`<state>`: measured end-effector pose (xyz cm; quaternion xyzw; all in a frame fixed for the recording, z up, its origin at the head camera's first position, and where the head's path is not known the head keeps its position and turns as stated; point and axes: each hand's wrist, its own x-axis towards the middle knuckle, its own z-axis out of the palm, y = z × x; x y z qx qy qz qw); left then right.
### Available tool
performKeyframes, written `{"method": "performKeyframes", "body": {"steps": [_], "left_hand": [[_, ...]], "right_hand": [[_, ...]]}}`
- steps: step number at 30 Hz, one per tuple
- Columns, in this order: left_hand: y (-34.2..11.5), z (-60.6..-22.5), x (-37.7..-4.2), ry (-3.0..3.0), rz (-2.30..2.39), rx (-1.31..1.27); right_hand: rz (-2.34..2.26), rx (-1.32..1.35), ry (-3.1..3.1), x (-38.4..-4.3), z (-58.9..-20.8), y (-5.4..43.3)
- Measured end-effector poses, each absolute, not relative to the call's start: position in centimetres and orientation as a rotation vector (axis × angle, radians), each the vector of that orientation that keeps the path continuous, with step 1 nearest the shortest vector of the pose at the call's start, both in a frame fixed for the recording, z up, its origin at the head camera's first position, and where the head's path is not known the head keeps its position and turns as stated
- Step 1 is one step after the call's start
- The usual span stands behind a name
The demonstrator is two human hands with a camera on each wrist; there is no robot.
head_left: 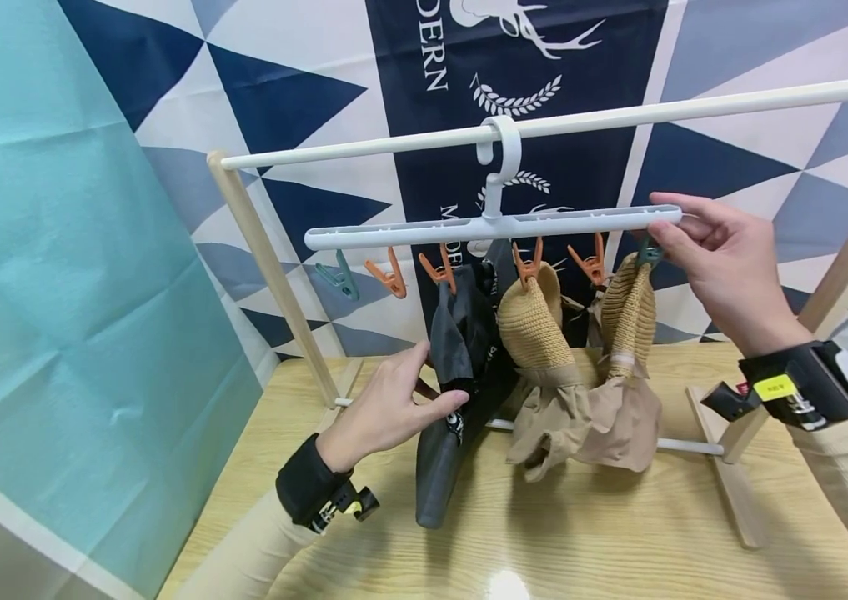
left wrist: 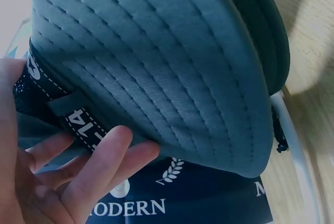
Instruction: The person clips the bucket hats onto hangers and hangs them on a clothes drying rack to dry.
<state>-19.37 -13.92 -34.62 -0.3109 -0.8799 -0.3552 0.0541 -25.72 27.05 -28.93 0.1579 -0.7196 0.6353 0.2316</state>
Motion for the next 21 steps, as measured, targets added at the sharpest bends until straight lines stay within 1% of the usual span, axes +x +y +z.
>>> {"method": "performKeyframes", "body": {"steps": [10,15,21], "left_hand": [[-14.0,-34.6,-19.0,-2.667,-1.085,-0.900],[-14.2,-34.4,-19.0,-2.643,-0.993,-0.851],[-14.5,-34.3,-19.1,-2.607,-0.914,-0.803]], "right_hand": [[1.850,0.482,-1.911,-25.7,-29.5,26.9],[1.922,0.514,-1.892,-25.6,-30.1,26.6],[1.862,0.491,-1.967,-25.8,-30.6,26.3]]}}
